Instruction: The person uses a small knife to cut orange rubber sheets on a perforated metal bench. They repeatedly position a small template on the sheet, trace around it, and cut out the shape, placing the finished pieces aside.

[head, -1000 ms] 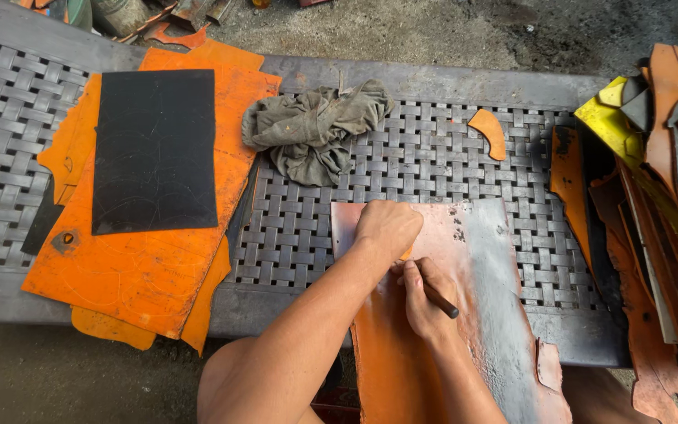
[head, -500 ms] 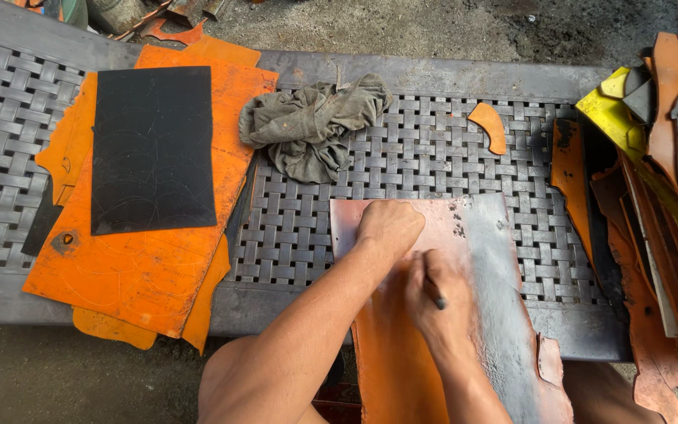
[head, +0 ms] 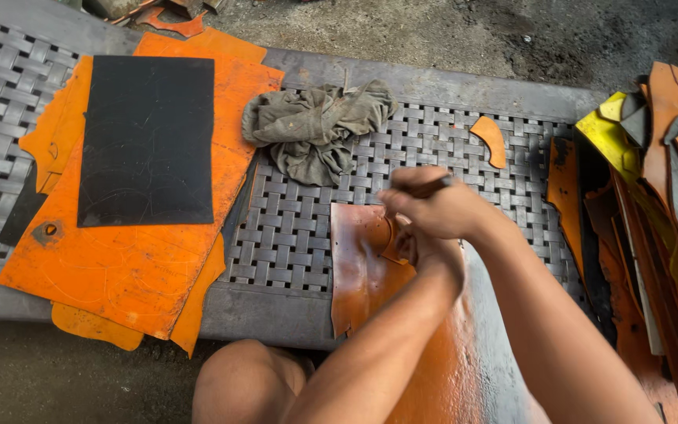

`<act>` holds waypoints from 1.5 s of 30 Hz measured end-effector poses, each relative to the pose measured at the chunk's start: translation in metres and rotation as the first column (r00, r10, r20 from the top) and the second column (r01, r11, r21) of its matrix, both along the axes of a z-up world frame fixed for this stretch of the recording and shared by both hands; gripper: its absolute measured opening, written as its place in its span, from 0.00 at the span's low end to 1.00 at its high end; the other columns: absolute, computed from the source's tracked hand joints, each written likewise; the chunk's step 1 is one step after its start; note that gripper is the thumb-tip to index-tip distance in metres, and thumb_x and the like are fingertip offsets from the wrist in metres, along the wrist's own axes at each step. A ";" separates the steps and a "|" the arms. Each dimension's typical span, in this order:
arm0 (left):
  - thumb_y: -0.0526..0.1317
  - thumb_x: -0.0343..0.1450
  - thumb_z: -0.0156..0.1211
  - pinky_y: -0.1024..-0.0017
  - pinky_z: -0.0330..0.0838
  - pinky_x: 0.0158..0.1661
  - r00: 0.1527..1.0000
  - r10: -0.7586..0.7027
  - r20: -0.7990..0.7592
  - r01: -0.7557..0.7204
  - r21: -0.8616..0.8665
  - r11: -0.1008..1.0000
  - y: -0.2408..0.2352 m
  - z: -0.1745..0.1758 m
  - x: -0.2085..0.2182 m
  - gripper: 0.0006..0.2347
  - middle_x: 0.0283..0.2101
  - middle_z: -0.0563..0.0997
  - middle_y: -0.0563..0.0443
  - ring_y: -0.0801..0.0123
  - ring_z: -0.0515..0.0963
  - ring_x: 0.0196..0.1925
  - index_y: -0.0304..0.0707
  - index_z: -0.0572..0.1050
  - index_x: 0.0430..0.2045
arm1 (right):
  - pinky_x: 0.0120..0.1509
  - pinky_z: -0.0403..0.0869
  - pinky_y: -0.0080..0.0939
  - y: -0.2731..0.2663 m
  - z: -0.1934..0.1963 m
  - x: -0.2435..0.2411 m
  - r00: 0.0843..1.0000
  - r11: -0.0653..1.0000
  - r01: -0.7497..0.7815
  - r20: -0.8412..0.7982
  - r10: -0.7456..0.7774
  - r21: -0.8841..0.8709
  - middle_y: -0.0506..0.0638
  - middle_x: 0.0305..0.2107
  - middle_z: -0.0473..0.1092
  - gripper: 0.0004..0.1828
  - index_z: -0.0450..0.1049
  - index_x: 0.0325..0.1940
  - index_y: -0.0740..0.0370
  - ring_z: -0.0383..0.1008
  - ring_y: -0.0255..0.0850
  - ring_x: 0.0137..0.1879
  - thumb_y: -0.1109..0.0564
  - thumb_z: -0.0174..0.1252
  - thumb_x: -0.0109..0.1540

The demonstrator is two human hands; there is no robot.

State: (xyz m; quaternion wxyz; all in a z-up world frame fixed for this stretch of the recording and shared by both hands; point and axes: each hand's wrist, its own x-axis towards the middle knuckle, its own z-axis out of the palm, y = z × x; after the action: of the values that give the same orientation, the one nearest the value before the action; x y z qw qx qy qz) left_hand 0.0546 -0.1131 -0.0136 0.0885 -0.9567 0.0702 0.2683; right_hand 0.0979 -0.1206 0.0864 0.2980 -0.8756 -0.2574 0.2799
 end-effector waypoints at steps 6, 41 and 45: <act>0.35 0.66 0.63 0.63 0.77 0.27 0.988 -0.141 -0.069 0.146 0.073 0.987 -0.004 0.004 -0.006 0.03 0.29 0.81 0.48 0.64 0.81 0.28 0.37 0.81 0.29 | 0.41 0.78 0.44 0.026 -0.041 0.021 0.946 0.947 -0.205 -0.298 0.127 -0.247 0.55 0.28 0.80 0.16 0.79 0.41 0.62 0.79 0.42 0.32 0.46 0.60 0.63; 0.33 0.64 0.61 0.60 0.73 0.21 0.998 -0.069 0.012 0.067 0.091 0.994 0.000 0.005 -0.008 0.11 0.22 0.81 0.41 0.74 0.71 0.11 0.20 0.80 0.34 | 0.44 0.74 0.51 0.039 -0.038 0.052 0.979 0.938 -0.190 0.013 0.202 -0.291 0.52 0.23 0.77 0.21 0.77 0.33 0.61 0.77 0.48 0.35 0.42 0.53 0.67; 0.31 0.67 0.60 0.59 0.73 0.25 0.995 -0.079 -0.058 0.079 -0.013 0.997 0.002 0.009 -0.009 0.07 0.24 0.81 0.48 0.69 0.71 0.14 0.29 0.84 0.32 | 0.39 0.75 0.46 0.034 -0.056 0.058 0.991 0.979 -0.078 -0.123 0.055 -0.188 0.53 0.21 0.78 0.21 0.78 0.31 0.63 0.78 0.42 0.30 0.44 0.53 0.66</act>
State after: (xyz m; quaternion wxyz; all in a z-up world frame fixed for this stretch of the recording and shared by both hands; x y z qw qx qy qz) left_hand 0.0454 -0.1107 -0.0043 0.0921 -0.9454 0.1118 0.2920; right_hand 0.1563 -0.0862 0.0308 0.2169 -0.8733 -0.2404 0.3640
